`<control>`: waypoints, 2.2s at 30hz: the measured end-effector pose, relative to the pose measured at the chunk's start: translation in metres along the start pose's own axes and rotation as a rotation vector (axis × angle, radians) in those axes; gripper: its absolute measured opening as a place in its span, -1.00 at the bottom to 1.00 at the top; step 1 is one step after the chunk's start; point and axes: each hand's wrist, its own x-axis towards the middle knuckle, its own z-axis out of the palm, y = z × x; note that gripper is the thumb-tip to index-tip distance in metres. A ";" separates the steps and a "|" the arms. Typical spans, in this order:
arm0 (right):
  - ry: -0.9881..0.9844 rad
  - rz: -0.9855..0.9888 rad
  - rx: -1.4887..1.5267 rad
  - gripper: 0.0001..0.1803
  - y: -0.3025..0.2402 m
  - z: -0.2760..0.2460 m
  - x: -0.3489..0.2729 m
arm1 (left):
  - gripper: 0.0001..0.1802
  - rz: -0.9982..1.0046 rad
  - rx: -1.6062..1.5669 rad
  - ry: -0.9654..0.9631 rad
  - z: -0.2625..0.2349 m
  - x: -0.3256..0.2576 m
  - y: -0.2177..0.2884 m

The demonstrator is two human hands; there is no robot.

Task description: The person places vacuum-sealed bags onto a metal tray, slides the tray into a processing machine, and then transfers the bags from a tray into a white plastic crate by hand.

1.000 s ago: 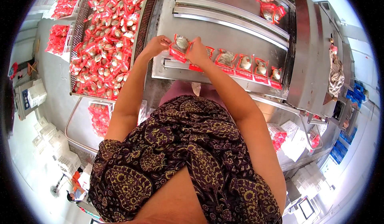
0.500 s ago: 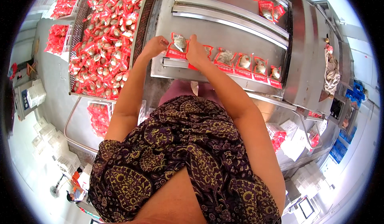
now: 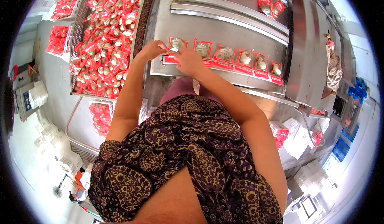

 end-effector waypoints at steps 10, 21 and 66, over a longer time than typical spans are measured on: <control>0.278 0.096 0.045 -0.71 0.009 -0.010 -0.083 | -0.73 0.302 -0.089 0.370 0.043 -0.058 0.068; 0.355 0.177 -0.122 -0.82 0.089 -0.041 -0.145 | -0.70 0.699 0.406 0.312 0.124 -0.031 0.108; 0.566 0.464 -0.268 -0.82 0.208 -0.117 -0.307 | -0.66 0.691 0.570 0.459 0.247 -0.046 0.239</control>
